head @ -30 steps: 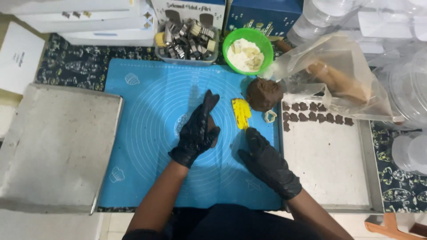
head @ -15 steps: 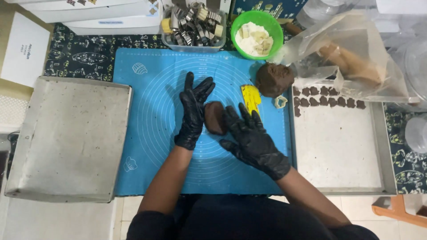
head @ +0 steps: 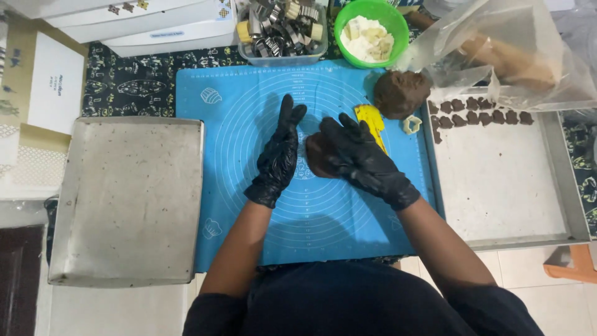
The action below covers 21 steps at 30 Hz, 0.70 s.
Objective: Kneading and shaping a piece of brown dough on a silicone mat
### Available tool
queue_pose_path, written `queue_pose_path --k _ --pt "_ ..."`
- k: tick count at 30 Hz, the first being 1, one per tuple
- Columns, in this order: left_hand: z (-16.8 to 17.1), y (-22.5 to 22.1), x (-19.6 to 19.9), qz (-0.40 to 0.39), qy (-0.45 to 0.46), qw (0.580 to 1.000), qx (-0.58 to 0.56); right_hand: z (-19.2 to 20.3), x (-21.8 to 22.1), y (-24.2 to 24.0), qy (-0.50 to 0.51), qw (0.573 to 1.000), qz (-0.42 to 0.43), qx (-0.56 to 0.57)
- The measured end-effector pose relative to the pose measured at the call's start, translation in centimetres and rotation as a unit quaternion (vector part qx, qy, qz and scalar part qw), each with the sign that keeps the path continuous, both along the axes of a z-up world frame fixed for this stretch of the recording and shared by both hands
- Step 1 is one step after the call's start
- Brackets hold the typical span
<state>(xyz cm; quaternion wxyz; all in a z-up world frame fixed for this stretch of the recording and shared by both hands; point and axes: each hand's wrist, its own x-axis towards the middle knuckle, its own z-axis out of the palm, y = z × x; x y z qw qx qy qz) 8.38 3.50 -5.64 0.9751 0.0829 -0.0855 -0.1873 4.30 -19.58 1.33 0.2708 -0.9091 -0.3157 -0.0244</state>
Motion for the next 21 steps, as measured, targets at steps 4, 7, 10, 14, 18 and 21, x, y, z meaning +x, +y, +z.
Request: queue_pose_path --k 4,7,10,14,18,21 --pt "-2.5 0.8 0.5 -0.012 -0.007 0.999 -0.048 0.4 -0.4 3.1 -0.093 0.977 -0.037 -0.19" --pt "6.2 -0.3 -2.4 0.197 -0.228 0.706 0.641 -4.1 3.5 -1.0 0.06 0.997 0.055 -0.014" --pt "0.3 3.1 0.1 0.067 -0.21 0.91 0.351 1.0 1.4 1.6 0.06 0.998 0.027 0.025" --pt "-2.3 1.2 0.6 0.002 -0.061 0.987 0.149 -2.5 1.6 2.1 0.023 0.994 0.033 -0.104" --pt "-1.7 1.0 0.6 -0.086 0.089 0.971 -0.205 -3.0 0.8 2.0 0.009 0.995 0.057 -0.082" --pt "-2.4 0.8 0.9 -0.112 0.145 0.947 -0.263 -3.9 1.0 1.4 0.014 0.993 0.105 -0.051"
